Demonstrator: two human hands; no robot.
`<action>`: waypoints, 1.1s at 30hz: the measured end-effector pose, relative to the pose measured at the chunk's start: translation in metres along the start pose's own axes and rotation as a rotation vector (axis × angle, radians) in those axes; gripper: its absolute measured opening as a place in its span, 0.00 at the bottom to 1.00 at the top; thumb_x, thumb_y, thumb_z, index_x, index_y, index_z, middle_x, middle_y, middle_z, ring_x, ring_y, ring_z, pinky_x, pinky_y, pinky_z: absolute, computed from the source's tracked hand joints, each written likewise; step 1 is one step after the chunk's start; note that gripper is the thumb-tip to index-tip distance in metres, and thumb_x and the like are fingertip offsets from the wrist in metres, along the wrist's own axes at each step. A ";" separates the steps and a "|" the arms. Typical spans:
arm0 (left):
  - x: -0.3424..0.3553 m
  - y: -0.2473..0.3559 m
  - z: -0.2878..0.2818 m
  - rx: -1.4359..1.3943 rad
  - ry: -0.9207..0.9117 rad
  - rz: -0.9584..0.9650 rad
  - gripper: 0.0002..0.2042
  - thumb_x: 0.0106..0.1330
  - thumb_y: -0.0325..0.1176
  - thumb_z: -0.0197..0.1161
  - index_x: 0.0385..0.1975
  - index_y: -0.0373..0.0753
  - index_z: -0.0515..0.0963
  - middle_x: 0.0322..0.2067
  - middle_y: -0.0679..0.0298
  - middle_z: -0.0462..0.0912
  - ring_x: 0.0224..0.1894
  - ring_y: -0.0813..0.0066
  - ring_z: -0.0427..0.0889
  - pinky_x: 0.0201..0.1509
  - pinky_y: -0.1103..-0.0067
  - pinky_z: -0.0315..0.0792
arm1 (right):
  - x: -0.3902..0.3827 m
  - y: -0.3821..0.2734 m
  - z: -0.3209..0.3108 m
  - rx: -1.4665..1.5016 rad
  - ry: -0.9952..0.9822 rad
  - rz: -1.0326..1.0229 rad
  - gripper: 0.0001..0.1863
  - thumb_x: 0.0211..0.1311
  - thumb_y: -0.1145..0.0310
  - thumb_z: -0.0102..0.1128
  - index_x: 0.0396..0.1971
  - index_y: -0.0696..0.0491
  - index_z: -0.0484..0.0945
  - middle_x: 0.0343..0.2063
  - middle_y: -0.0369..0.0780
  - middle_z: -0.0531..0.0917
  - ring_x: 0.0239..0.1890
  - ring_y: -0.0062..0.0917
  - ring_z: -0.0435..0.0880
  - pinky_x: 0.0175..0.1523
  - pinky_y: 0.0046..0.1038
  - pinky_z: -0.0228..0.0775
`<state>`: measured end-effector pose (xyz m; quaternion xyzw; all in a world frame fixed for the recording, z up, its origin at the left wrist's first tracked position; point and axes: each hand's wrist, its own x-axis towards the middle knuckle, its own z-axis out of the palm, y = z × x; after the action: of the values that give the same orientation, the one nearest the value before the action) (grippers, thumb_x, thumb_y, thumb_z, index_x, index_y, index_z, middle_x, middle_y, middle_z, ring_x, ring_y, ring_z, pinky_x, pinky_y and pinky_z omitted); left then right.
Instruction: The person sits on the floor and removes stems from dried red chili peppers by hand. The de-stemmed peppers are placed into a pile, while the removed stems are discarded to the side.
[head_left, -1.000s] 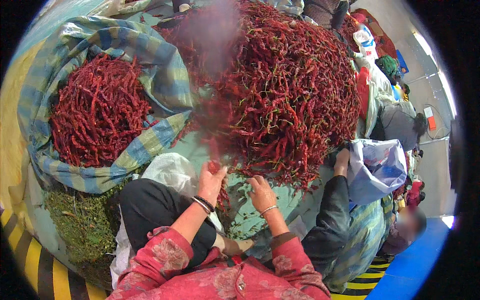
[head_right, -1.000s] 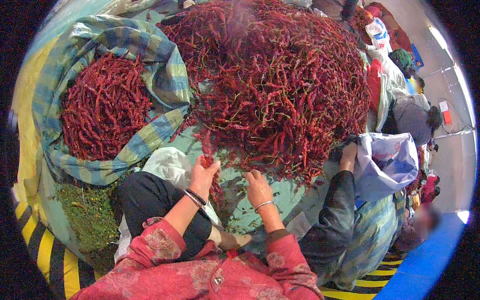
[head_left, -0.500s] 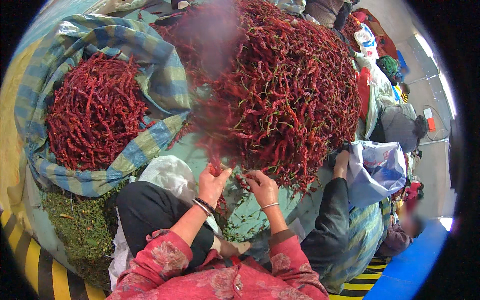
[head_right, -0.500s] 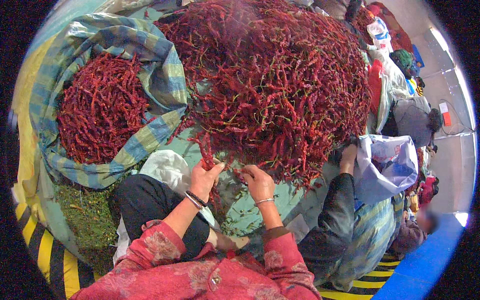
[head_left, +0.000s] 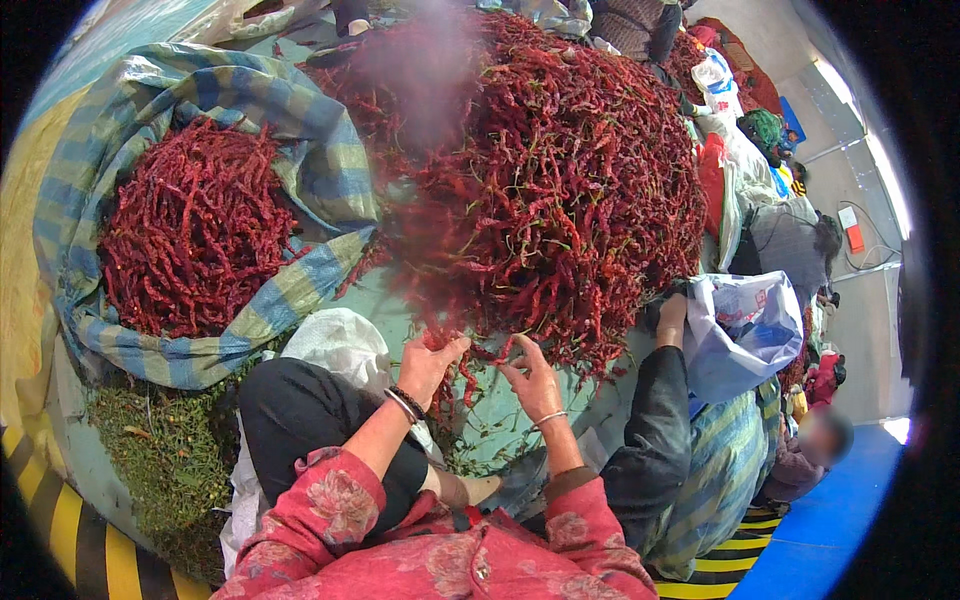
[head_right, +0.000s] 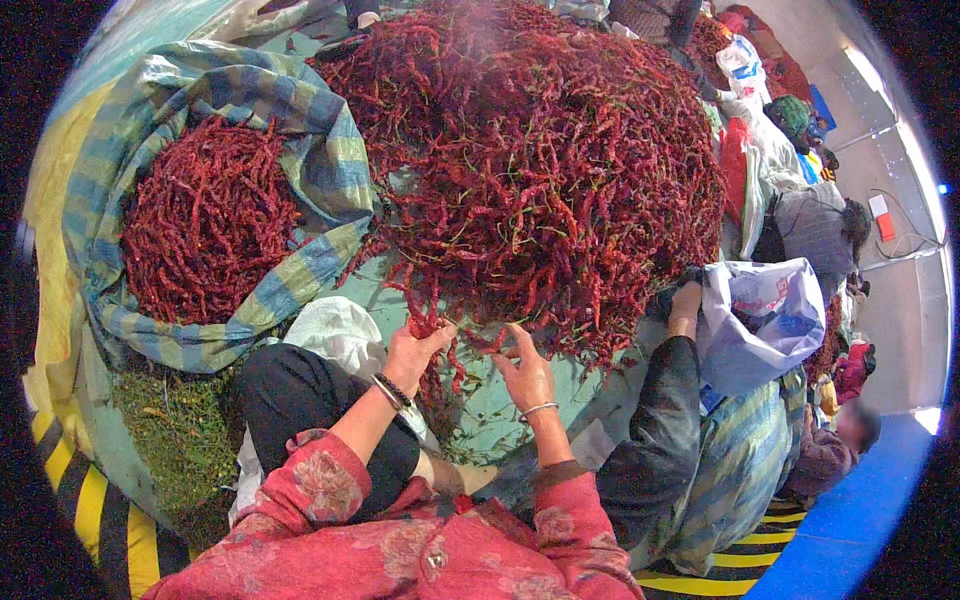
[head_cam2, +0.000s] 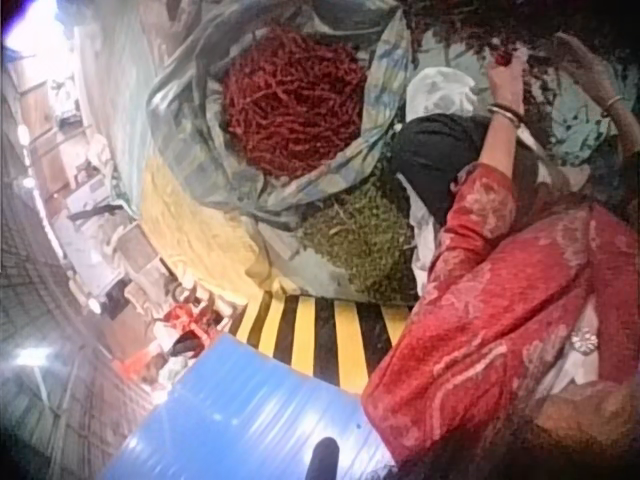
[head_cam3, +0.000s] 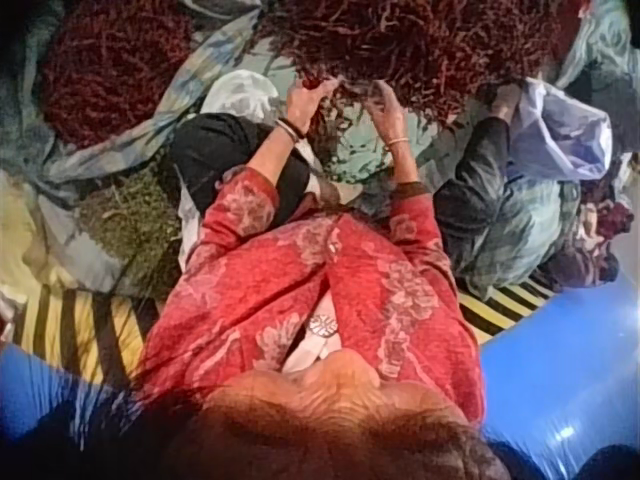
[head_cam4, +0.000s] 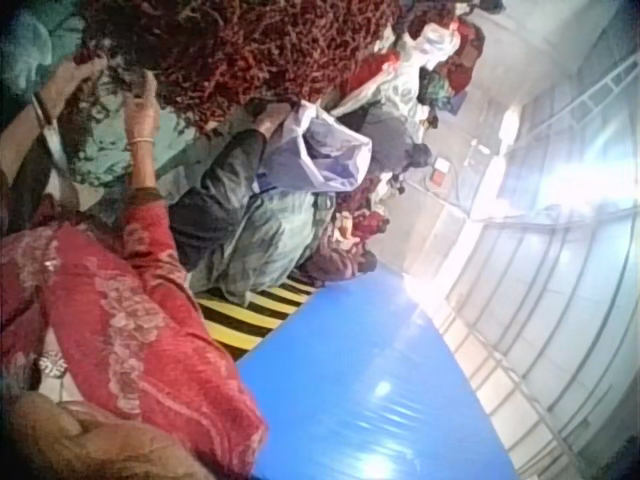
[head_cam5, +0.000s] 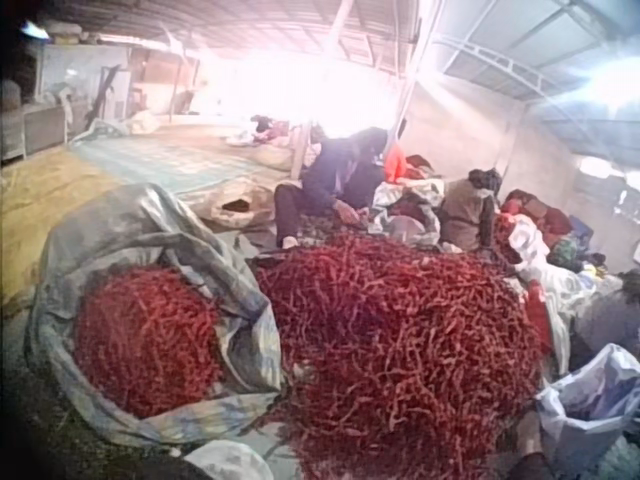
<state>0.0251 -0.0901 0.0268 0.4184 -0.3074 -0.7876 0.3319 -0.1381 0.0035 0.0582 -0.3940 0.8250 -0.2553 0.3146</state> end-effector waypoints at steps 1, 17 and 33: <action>-0.002 0.002 0.002 0.003 -0.002 -0.014 0.11 0.53 0.36 0.68 0.30 0.38 0.78 0.26 0.71 0.77 0.24 0.84 0.72 0.24 0.85 0.66 | -0.001 0.008 0.004 0.097 -0.046 0.003 0.22 0.56 0.64 0.60 0.49 0.56 0.70 0.34 0.39 0.82 0.37 0.26 0.80 0.41 0.29 0.71; -0.010 -0.002 0.019 -0.062 0.002 0.042 0.05 0.60 0.29 0.60 0.27 0.40 0.70 0.18 0.70 0.72 0.18 0.82 0.70 0.23 0.83 0.67 | -0.007 0.061 0.070 -0.222 -0.084 -0.093 0.10 0.58 0.64 0.52 0.33 0.55 0.74 0.21 0.45 0.79 0.22 0.35 0.77 0.29 0.34 0.67; 0.007 -0.016 -0.009 0.054 0.111 -0.004 0.11 0.51 0.27 0.67 0.33 0.37 0.75 0.26 0.70 0.77 0.26 0.82 0.71 0.31 0.82 0.67 | 0.023 -0.022 0.010 -0.700 0.270 -0.187 0.07 0.53 0.64 0.55 0.28 0.50 0.76 0.18 0.40 0.81 0.24 0.33 0.82 0.27 0.32 0.71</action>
<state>0.0261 -0.0881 0.0073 0.4707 -0.3088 -0.7553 0.3356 -0.1316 -0.0293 0.0583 -0.5140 0.8567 -0.0353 0.0248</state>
